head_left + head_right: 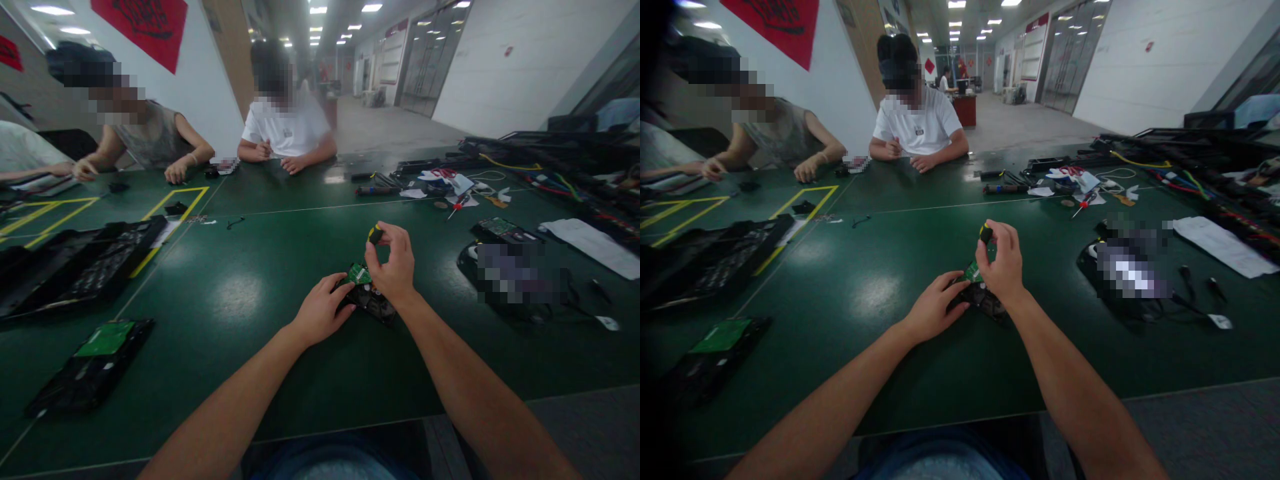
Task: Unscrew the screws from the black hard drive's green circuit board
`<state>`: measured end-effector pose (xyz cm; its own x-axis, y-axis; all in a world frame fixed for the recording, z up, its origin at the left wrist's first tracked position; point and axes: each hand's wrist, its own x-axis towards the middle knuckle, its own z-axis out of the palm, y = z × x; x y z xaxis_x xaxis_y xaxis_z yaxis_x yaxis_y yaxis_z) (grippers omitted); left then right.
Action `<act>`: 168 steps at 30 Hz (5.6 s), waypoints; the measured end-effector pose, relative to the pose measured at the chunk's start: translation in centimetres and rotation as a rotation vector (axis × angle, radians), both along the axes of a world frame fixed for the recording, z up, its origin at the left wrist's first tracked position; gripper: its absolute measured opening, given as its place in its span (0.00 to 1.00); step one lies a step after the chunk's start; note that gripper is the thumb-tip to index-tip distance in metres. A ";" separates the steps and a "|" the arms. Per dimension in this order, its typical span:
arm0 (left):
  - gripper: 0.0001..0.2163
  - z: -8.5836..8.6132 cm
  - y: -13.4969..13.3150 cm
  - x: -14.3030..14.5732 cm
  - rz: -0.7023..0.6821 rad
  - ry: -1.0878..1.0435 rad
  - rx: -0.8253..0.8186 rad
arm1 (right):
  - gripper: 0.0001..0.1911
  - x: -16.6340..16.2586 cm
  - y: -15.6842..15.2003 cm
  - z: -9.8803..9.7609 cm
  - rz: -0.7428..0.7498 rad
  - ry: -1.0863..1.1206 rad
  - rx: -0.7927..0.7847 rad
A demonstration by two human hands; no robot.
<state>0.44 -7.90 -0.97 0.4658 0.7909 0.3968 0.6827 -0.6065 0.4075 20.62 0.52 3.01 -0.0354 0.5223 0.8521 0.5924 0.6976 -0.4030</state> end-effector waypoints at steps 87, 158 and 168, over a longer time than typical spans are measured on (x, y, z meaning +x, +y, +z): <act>0.23 0.4 -0.1 0.1 0.001 0.057 -0.015 | 0.24 -0.1 0.0 0.1 -0.009 0.013 0.024; 0.23 0.0 -0.1 0.0 0.003 0.056 -0.004 | 0.23 -0.2 -0.1 0.1 -0.041 0.049 0.063; 0.23 -0.1 0.0 0.0 0.001 0.056 0.004 | 0.25 -0.2 -0.2 -0.1 0.020 0.027 0.042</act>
<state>0.43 -7.87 -1.08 0.4861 0.7901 0.3735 0.7051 -0.6071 0.3664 20.44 0.36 2.94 -0.0225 0.4852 0.8741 0.5673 0.7261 -0.3884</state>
